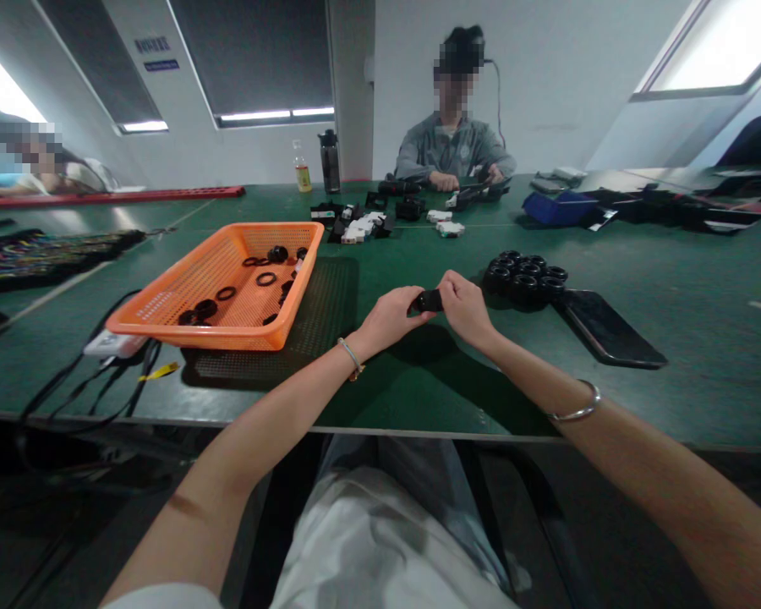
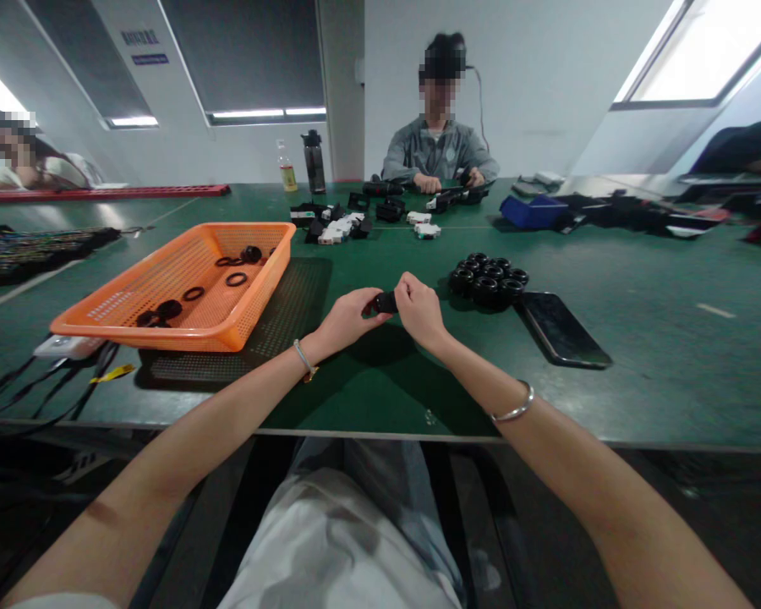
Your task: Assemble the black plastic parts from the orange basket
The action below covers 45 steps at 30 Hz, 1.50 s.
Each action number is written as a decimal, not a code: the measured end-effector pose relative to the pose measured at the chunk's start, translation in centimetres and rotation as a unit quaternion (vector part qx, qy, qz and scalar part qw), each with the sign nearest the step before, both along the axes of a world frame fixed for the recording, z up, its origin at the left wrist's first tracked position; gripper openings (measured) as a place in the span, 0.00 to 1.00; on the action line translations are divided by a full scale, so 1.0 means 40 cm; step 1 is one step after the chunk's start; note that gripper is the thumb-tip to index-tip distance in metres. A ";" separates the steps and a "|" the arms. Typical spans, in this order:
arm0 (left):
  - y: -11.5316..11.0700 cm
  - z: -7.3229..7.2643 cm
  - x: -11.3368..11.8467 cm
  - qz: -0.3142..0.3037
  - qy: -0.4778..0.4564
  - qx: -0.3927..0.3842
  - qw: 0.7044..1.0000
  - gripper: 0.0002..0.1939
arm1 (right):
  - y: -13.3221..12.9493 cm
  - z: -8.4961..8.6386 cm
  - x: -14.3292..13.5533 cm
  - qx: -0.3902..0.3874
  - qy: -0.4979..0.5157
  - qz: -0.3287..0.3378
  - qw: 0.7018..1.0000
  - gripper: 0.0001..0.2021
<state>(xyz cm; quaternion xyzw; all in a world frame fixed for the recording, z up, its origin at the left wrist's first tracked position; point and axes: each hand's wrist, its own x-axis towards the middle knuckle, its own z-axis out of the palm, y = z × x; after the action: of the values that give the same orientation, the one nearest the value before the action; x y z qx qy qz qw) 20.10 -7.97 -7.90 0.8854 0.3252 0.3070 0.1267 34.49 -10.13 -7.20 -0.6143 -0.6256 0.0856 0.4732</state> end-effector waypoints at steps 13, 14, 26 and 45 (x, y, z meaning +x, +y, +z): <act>0.027 -0.024 0.009 -0.016 -0.042 -0.199 0.979 0.14 | 0.010 -0.007 -0.005 -0.073 0.023 -0.022 0.997 0.12; 0.032 -0.029 0.012 -0.024 -0.063 -0.241 0.968 0.13 | 0.007 -0.005 -0.005 -0.054 0.005 -0.025 0.998 0.11; 0.003 -0.016 0.023 -0.018 -0.129 -0.203 0.970 0.12 | -0.005 0.008 0.002 0.025 -0.086 -0.019 0.996 0.07; 0.010 -0.016 0.015 0.036 -0.077 -0.144 0.986 0.12 | 0.019 -0.005 0.006 -0.082 0.017 0.025 0.996 0.15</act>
<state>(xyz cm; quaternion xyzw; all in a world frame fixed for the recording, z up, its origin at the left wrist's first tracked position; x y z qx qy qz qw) 20.72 -7.56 -8.54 0.8196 0.3865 0.3287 0.2662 34.74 -9.38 -7.41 -0.6340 -0.6232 0.1590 0.4294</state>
